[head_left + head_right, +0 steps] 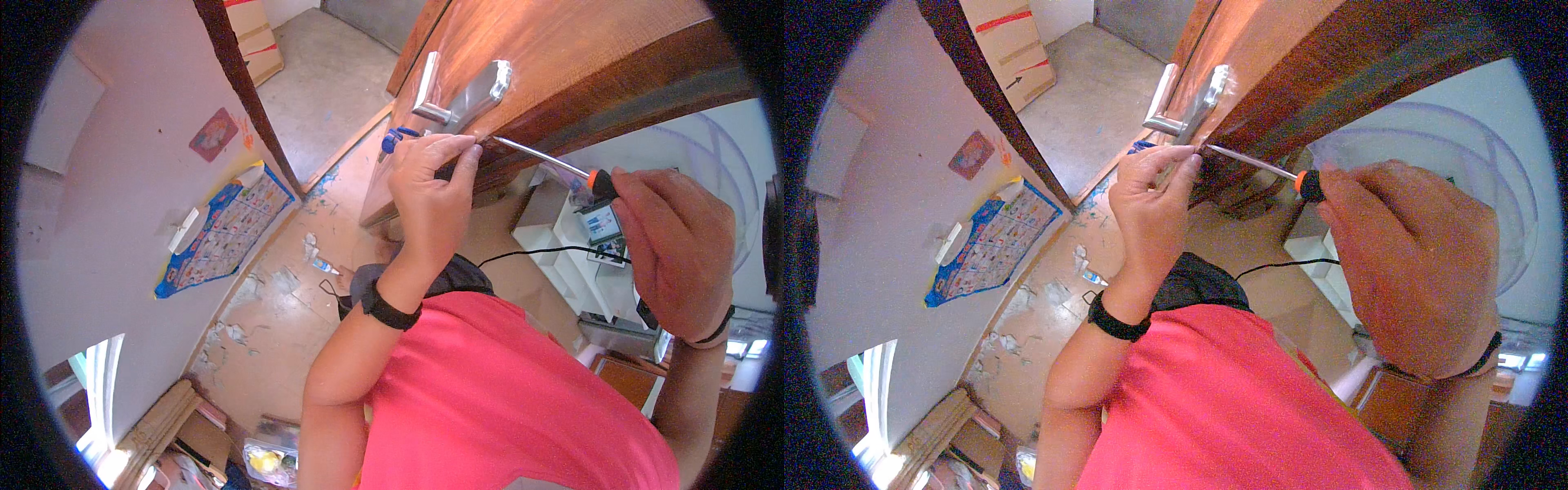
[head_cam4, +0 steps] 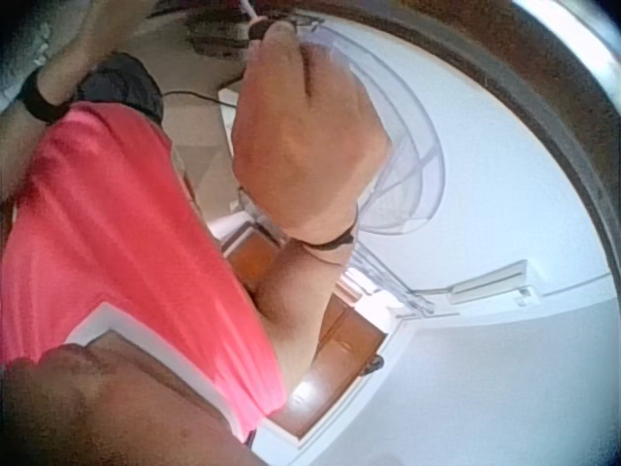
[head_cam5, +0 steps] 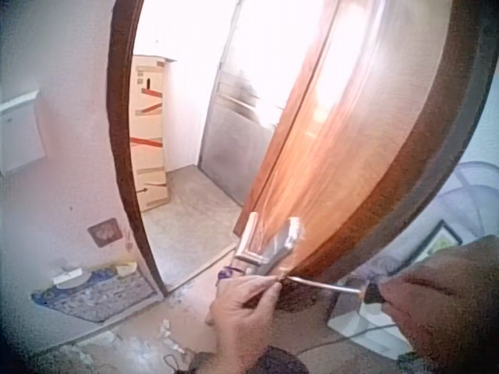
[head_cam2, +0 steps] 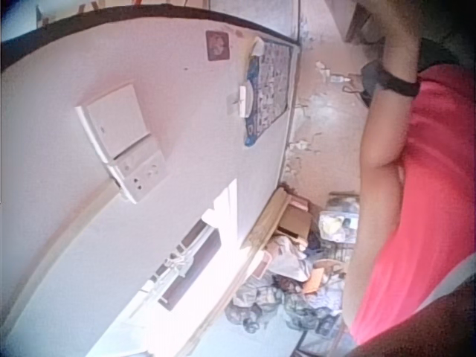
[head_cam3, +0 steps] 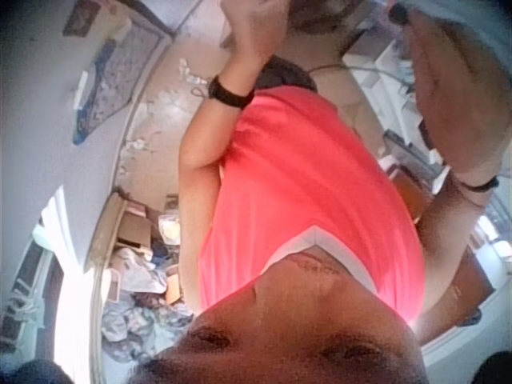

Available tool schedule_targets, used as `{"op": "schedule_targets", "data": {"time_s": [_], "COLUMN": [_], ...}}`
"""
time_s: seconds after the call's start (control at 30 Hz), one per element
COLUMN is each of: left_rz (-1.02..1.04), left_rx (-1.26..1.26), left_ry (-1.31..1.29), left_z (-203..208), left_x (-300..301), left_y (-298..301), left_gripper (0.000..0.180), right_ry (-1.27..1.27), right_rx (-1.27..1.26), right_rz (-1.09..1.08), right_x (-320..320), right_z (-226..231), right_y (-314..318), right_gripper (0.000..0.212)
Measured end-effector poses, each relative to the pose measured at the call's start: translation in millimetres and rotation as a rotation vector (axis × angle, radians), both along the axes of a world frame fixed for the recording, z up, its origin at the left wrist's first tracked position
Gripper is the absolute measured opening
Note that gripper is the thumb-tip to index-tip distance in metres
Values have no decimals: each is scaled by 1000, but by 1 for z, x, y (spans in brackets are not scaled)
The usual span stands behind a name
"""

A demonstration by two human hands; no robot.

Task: The person uses a screwdriver to tighten screws on a door frame and a door handle mechanism.

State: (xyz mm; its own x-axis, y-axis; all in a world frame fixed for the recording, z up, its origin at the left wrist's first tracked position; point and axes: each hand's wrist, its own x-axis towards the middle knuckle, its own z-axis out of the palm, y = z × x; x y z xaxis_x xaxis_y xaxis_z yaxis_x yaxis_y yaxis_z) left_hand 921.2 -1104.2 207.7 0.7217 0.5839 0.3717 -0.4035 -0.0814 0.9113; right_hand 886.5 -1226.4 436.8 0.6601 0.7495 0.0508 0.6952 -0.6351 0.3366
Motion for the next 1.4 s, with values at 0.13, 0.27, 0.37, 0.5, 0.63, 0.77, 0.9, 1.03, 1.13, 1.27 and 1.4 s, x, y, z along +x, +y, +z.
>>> {"op": "schedule_targets", "data": {"time_s": [0.13, 0.27, 0.37, 0.5, 0.63, 0.77, 0.9, 1.03, 1.13, 1.27, 1.4], "left_rz": [-9, 10, 56, 76, 57, 52, 41, 28, 18, -16, -16], "left_rx": [-31, -40, -23, -1, -15, -36, -14, -29, -9, -8, -18], "left_ry": [2, 30, 64, 42, 50, 60, 68, 42, 31, 73, 62], "left_z": [-3, -4, -8, -11, -9, -8, -8, -10, -9, -9, -9], "left_x": [-1, -4, -5, -3, -3, -4, -4, -3, -3, -4, -3], "left_y": [-2, -1, -3, -3, -5, -4, -3, -2, 0, 1, 3], "left_gripper": [12, 13, 14, 12, 10, 11, 11, 11, 10, 11, 10], "right_ry": [26, -46, -15, -84, -79, -77, -105, -69, -79, -48, -64], "right_rx": [-47, -16, -53, 10, -8, -2, -12, 33, 18, 15, -16], "right_rz": [12, 73, 74, 129, 98, 100, 52, 80, 66, 76, 78], "right_x": [0, -1, -1, 2, 1, 2, -1, 1, 0, 3, 1], "right_z": [3, 3, 1, -5, -4, -5, -4, -6, -1, -1, 0], "right_y": [7, 10, 13, 15, 12, 12, 12, 13, 13, 16, 22], "right_gripper": [22, 22, 22, 21, 22, 23, 23, 23, 23, 22, 21]}}
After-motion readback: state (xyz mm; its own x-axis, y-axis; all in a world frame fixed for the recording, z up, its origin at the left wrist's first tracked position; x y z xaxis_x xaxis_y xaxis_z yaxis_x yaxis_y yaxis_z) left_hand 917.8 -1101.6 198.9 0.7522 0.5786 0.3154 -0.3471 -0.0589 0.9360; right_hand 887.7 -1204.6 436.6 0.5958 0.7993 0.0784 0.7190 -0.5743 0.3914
